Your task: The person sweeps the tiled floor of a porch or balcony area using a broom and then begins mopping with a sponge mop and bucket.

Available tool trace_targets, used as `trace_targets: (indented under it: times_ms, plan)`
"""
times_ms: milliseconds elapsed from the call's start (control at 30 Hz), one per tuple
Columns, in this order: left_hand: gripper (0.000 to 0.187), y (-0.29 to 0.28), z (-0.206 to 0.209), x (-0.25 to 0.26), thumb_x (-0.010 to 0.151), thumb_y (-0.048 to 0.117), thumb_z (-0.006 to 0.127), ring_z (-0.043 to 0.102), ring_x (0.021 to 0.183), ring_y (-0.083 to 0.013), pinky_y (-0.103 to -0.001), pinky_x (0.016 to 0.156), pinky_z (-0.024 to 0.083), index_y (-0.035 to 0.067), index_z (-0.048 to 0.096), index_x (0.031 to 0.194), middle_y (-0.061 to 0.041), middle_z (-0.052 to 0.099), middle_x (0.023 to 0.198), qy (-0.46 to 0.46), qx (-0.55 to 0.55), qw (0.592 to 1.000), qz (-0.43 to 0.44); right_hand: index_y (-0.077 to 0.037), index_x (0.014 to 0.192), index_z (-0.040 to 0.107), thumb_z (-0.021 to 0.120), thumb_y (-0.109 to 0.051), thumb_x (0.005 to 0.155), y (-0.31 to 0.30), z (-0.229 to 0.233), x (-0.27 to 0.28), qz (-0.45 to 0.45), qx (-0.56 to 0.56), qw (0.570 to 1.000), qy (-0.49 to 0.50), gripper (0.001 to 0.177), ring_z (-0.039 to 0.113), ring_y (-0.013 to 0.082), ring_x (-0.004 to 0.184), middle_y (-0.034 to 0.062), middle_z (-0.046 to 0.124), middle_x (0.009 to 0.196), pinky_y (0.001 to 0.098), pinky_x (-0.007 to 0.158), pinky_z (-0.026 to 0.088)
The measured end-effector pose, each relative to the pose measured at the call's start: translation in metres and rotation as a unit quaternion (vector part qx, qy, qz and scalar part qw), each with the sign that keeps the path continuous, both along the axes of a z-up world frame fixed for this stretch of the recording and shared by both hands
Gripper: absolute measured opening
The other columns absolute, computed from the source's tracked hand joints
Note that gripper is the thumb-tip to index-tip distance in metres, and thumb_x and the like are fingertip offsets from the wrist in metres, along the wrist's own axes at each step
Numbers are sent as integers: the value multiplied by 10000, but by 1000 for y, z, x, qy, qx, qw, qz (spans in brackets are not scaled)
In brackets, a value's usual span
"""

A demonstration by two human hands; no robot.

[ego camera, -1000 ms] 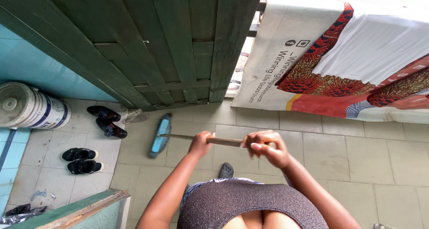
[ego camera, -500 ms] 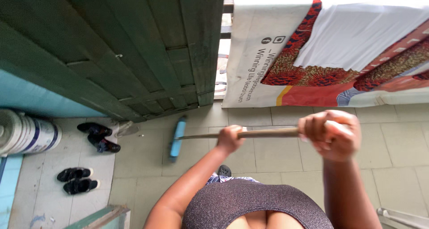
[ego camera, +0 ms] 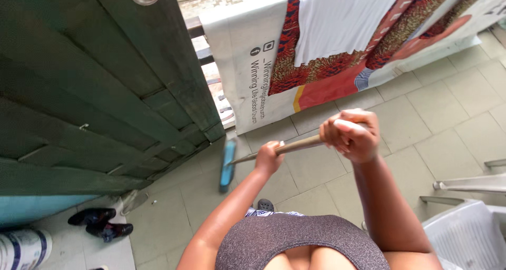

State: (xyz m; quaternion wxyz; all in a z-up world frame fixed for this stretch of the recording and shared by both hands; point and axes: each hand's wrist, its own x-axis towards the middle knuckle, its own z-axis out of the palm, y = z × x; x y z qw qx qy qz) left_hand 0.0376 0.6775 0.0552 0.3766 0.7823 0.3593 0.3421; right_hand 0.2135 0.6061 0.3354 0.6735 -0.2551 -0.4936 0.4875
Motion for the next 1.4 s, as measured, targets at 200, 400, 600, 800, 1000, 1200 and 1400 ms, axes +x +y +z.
trace_targets:
  times_ms: [200,400,600,800,1000,1200,1400]
  plan:
    - [227,-9,-64,-121,971,172,627,624,797,-442,-524,715,489,34,588,795,-199,646,823,92,-4,994,62,-48,653,495,587,-112,948,6,-93,-47,44,-144,988,14,315,478,190,515,83,493,554,389,588,462]
    - [373,-34,-92,-256,907,267,677,590,744,-458,-531,668,469,12,526,680,-201,613,761,218,-78,962,146,-32,692,538,638,-133,1037,-5,-186,-141,152,-168,974,-7,374,695,233,817,90,575,661,368,790,554]
    - [445,-24,-54,-244,930,326,698,573,694,-459,-526,625,456,19,527,657,-200,599,726,214,-37,970,114,9,711,596,625,-122,889,-5,-143,-144,53,-279,958,24,223,595,198,558,123,651,688,317,491,439]
    - [176,-33,27,-117,760,191,769,658,721,-378,-466,639,522,75,638,741,-151,666,758,80,21,990,-113,-79,648,470,494,-96,1020,-57,-8,-64,-112,-25,989,96,373,398,123,403,27,443,512,340,510,438]
    - [194,-63,81,-1,793,177,760,637,764,-397,-471,664,502,48,619,760,-167,647,784,-23,-28,962,-271,-77,619,426,513,-103,1010,-120,88,-56,-231,8,973,-8,401,399,96,360,28,453,454,290,432,405]
    - [94,-63,61,91,797,96,692,615,789,-430,-473,681,500,38,618,792,-194,631,806,-96,-11,945,-313,-12,587,481,532,-21,932,-115,98,-44,-295,-80,930,-206,349,398,119,374,46,464,491,276,368,337]
    - [130,-52,36,136,800,65,689,592,788,-457,-509,683,472,18,579,750,-223,613,784,-52,-9,951,-304,-53,596,410,519,-43,993,-104,62,22,-299,-73,946,-107,412,379,106,404,32,429,503,300,430,356]
